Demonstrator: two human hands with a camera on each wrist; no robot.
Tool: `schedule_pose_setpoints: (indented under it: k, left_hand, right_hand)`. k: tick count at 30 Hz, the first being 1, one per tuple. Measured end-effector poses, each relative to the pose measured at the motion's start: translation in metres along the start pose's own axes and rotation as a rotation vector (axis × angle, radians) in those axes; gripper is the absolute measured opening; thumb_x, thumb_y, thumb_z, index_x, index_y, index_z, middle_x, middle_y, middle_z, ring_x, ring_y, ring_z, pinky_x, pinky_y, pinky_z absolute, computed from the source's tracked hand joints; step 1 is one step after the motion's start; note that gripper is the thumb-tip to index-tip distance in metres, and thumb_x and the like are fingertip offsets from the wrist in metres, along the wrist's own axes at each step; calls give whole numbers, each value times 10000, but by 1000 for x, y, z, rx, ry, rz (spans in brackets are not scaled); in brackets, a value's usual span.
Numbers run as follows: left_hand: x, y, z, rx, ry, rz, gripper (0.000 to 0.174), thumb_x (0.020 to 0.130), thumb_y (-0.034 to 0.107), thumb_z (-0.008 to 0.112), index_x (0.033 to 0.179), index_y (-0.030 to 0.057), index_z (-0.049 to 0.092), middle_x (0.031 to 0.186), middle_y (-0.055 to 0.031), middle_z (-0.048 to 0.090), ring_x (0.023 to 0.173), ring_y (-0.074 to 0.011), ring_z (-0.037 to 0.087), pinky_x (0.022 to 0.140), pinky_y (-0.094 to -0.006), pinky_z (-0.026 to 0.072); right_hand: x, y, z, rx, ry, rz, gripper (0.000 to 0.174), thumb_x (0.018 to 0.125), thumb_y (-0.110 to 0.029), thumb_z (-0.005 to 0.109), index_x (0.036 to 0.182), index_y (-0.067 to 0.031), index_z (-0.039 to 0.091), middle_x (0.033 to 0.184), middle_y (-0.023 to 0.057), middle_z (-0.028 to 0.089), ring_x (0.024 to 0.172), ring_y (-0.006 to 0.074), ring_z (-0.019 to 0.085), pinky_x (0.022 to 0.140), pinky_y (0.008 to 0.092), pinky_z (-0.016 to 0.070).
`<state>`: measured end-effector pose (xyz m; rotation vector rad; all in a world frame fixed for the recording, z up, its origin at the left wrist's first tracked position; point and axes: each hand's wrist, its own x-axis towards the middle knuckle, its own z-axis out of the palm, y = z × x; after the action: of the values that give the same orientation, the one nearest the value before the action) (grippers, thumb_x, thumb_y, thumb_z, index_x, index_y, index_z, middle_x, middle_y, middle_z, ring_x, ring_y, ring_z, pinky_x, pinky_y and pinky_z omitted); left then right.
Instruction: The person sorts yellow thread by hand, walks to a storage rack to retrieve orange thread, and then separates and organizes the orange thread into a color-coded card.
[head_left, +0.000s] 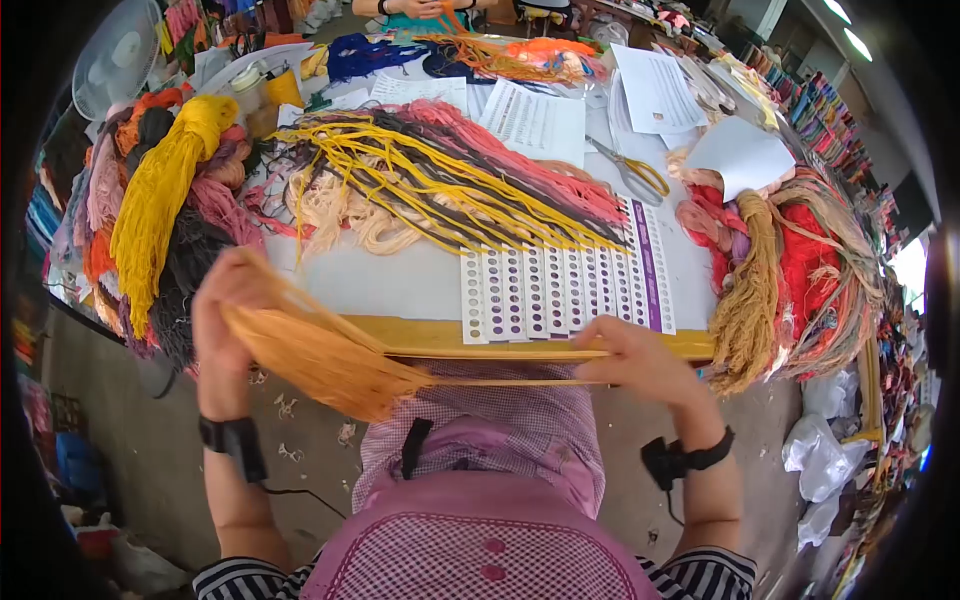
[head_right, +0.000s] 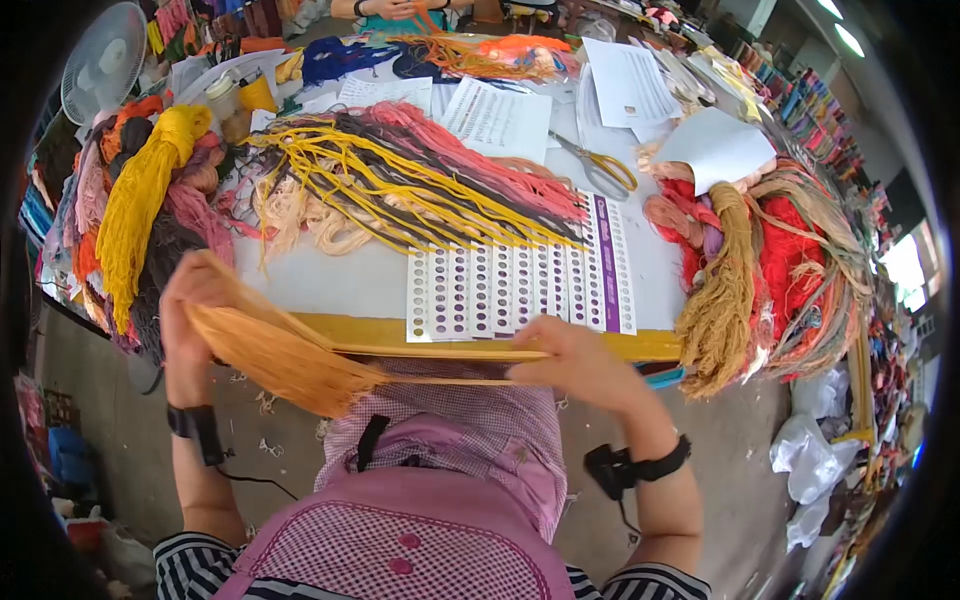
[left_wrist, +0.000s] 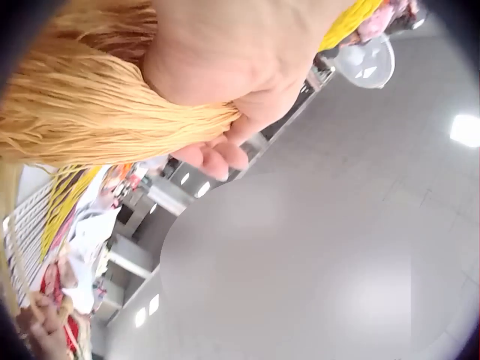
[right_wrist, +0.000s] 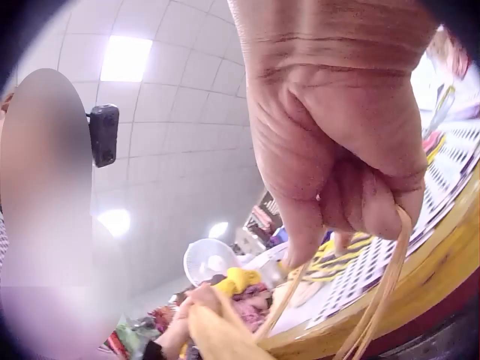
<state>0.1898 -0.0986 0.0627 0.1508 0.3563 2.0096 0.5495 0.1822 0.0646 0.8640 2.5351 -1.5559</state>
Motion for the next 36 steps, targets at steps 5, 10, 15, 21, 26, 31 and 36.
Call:
schedule_pose_setpoints:
  k: [5, 10, 15, 21, 26, 31, 36]
  left_hand:
    - [-70, 98, -69, 146, 166, 279, 318, 1014, 273, 431, 738, 117, 451, 510, 77, 299, 476, -61, 331, 518, -226, 337]
    - [-122, 161, -112, 344, 525, 531, 310, 980, 223, 498, 694, 165, 394, 493, 72, 263, 412, -63, 243, 431, -223, 259]
    - [-146, 209, -144, 617, 653, 625, 204, 931, 156, 565, 747, 130, 482, 518, 67, 341, 418, -49, 314, 422, -240, 311]
    - [-99, 183, -134, 927, 962, 958, 169, 845, 210, 634, 735, 173, 511, 547, 61, 415, 417, -79, 373, 391, -232, 276]
    - [-29, 99, -44, 833, 625, 856, 180, 934, 292, 604, 854, 135, 566, 657, 42, 505, 576, -61, 469, 526, -197, 382]
    - [-10, -46, -37, 1543, 451, 17, 339, 870, 404, 663, 969, 80, 639, 858, 10, 596, 792, -130, 554, 694, -279, 450]
    - [6, -81, -38, 2294, -24, -47, 414, 835, 405, 682, 1071, 67, 642, 1018, -69, 649, 918, -218, 599, 816, -328, 468]
  right_hand:
    - [-36, 65, -82, 566, 312, 70, 159, 842, -209, 698, 879, -71, 628, 565, -69, 447, 458, 29, 377, 419, 204, 261]
    - [-66, 143, -155, 502, 857, 92, 115, 854, -183, 689, 849, -86, 627, 548, -85, 423, 405, 26, 324, 379, 204, 210]
    - [-92, 186, -196, 114, 1147, 143, 140, 856, -189, 674, 787, -68, 652, 584, -46, 501, 480, 31, 425, 432, 203, 293]
    - [-95, 228, -221, -179, 1370, 47, 233, 843, -232, 693, 894, -5, 696, 732, 7, 627, 675, 102, 524, 646, 256, 426]
    - [-75, 196, -221, 147, 1246, 70, 242, 918, -247, 625, 758, -70, 583, 614, -45, 495, 532, 47, 418, 516, 209, 344]
    - [-72, 180, -218, 597, 932, -78, 218, 938, -234, 603, 809, -58, 611, 612, -56, 468, 540, 38, 415, 506, 206, 317]
    - [-79, 182, -223, -15, 997, -45, 202, 918, -203, 621, 785, -51, 624, 651, -53, 521, 602, 34, 428, 576, 208, 357]
